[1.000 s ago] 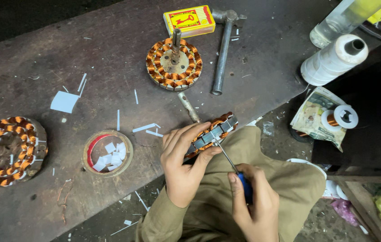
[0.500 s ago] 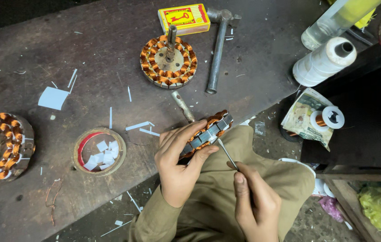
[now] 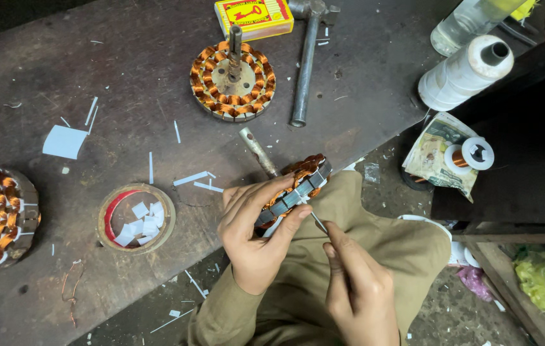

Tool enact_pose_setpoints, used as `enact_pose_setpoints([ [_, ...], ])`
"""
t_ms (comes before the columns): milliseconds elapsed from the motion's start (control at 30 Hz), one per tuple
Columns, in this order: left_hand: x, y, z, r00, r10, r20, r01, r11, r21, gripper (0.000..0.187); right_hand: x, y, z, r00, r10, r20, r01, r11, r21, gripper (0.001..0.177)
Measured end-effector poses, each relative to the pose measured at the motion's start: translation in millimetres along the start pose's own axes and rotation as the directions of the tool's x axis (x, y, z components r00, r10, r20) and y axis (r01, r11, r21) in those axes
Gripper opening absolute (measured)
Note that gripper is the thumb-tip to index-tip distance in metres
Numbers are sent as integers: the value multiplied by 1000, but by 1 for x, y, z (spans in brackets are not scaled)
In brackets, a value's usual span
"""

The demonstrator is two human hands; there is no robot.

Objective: The person works on a copper-wound electrical component, inserting small white insulating pieces into the slots between the windings. They use a blue-handled screwdriver to push the pieces into place and adjust the copper wires. The person also briefly handles a blue mobile phone before returning to the repair task.

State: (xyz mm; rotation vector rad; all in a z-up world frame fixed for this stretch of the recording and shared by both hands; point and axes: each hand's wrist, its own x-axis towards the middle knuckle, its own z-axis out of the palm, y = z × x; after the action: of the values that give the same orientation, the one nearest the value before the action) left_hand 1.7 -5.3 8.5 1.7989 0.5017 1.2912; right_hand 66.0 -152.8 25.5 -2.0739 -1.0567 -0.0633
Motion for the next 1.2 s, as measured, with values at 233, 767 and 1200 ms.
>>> enact_pose_setpoints([
  [233, 1, -7, 0, 999, 47, 6, -47, 999, -4, 40, 46, 7, -38, 959, -169, 225, 200, 972, -123, 46],
  [767, 14, -29, -13, 995, 54, 83, -52, 998, -17, 41, 78, 27, -56, 944, -143, 296, 142, 990, 24, 26],
  [1200, -10, -20, -1, 978, 210, -4, -209, 973, 97, 41, 45, 23, 12, 980, -188, 64, 148, 907, 394, 48],
])
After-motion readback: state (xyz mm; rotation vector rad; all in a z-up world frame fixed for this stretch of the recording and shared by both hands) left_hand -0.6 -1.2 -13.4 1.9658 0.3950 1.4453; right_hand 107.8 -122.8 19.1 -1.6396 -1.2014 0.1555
